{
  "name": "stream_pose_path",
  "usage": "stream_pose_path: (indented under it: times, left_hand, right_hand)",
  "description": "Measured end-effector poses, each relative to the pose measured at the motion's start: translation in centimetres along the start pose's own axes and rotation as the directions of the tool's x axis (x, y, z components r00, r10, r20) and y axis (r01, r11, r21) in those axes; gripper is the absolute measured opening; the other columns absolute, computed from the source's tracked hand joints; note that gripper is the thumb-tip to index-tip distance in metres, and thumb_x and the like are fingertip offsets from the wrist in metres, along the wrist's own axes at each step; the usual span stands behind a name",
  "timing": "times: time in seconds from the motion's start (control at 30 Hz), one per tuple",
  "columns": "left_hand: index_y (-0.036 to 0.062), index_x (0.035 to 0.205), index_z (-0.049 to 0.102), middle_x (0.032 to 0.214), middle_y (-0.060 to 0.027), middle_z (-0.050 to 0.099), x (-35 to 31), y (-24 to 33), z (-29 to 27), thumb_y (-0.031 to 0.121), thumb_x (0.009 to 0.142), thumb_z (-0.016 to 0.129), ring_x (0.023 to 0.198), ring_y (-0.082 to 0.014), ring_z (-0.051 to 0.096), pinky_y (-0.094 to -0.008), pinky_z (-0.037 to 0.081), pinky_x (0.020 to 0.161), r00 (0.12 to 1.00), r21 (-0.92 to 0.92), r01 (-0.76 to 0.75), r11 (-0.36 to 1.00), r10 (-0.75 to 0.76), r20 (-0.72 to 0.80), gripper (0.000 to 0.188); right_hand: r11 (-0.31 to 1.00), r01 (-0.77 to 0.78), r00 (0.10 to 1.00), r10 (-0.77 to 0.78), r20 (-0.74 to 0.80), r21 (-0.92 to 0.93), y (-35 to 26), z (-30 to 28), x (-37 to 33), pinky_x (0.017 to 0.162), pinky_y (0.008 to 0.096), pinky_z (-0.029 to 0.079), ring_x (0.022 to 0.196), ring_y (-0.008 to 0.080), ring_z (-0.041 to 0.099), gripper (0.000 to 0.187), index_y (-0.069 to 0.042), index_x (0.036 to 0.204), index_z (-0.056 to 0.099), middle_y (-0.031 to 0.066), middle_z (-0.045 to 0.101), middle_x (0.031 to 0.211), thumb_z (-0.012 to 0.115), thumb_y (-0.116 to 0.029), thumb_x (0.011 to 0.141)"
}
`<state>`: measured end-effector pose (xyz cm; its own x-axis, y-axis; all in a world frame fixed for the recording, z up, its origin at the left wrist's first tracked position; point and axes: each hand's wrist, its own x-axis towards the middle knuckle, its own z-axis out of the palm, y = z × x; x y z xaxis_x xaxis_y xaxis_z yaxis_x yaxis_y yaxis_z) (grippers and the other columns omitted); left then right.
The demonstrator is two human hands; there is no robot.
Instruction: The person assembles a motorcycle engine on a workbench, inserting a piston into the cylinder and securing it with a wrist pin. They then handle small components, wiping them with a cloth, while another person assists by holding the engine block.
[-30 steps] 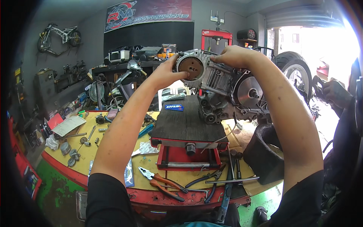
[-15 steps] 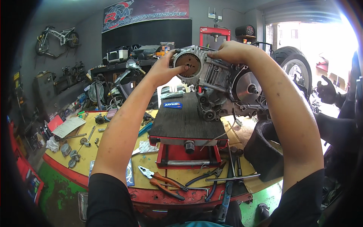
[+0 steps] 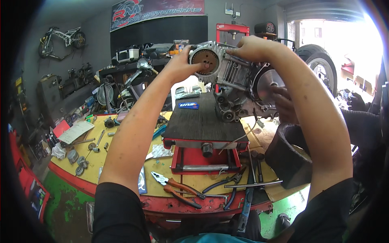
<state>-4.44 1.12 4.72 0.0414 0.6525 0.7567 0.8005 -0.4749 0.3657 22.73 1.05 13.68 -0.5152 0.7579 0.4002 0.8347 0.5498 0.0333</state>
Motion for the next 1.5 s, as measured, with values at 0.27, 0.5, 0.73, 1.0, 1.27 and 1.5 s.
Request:
stream_pose_path:
  times: [0.27,0.5,0.73,1.0,1.27,1.5]
  left_hand:
    - [0.0018,0.146,0.050,0.138,-0.0180,0.064,-0.9,1.8,-0.7,0.045,0.080,0.088,0.128,-0.0272,0.061,-0.0375,0.044,0.110,0.999,-0.007,-0.033,0.999,0.033,-0.006,0.088]
    - [0.0138,0.152,0.048,0.149,-0.0153,0.056,-6.8,1.1,-8.9,0.028,0.097,0.074,0.137,-0.0338,0.055,-0.0423,0.045,0.115,0.949,-0.033,-0.033,0.999,0.042,0.311,0.063]
    - [-0.0001,0.098,0.076,0.091,-0.0088,0.075,-17.6,-3.1,-20.9,0.014,0.091,0.075,0.085,-0.0152,0.071,-0.0326,0.057,0.082,0.804,0.591,0.182,0.786,-0.465,0.371,0.016]
    - [0.0096,0.125,0.072,0.125,-0.0160,0.072,-32.3,-21.6,-26.9,-0.006,0.086,0.059,0.117,-0.0302,0.068,-0.0411,0.053,0.101,0.719,0.772,0.373,0.514,-0.686,0.110,0.044]
    - [0.0202,0.138,0.066,0.134,-0.0165,0.068,-36.8,-25.3,-25.8,-0.010,0.082,0.056,0.125,-0.0344,0.064,-0.0435,0.051,0.103,0.538,0.827,0.398,0.398,-0.831,0.141,0.065]
    - [0.0156,0.134,0.066,0.123,-0.0160,0.071,-34.3,-25.2,-26.7,0.010,0.093,0.065,0.115,-0.0341,0.067,-0.0419,0.052,0.099,0.648,0.691,0.508,0.515,-0.756,0.087,0.041]
  right_hand:
    - [0.988,0.120,0.992,-0.117,-0.038,0.096,2.6,-0.1,2.0,0.063,0.0385,0.053,0.073,0.0217,0.067,0.071,0.004,0.113,0.071,0.0157,0.070,0.087,0.065,-0.064,0.094]
    - [0.967,0.113,0.992,-0.097,-0.080,0.227,4.6,3.6,4.4,0.064,0.0345,0.049,0.079,0.0165,0.063,0.070,0.002,0.119,0.067,0.0109,0.066,0.097,0.067,-0.063,0.093]
    - [0.982,0.115,0.977,-0.086,-0.196,0.147,7.3,2.5,4.5,0.062,0.0351,0.050,0.078,0.0171,0.065,0.065,0.001,0.114,0.068,0.0121,0.067,0.096,0.068,-0.060,0.094]
    - [0.993,0.075,0.983,-0.059,-0.171,0.089,5.7,1.7,3.8,0.067,0.0367,0.051,0.081,0.0197,0.066,0.063,0.002,0.114,0.069,0.0130,0.069,0.097,0.068,-0.059,0.094]
    - [0.997,0.022,0.990,-0.011,-0.143,0.075,3.8,2.1,2.2,0.071,0.0383,0.052,0.084,0.0222,0.068,0.062,0.002,0.113,0.069,0.0140,0.070,0.098,0.069,-0.057,0.094]
    - [0.999,-0.030,0.990,0.034,-0.135,0.032,3.0,0.6,0.3,0.076,0.0397,0.053,0.087,0.0244,0.069,0.061,0.002,0.113,0.070,0.0148,0.072,0.099,0.069,-0.056,0.095]
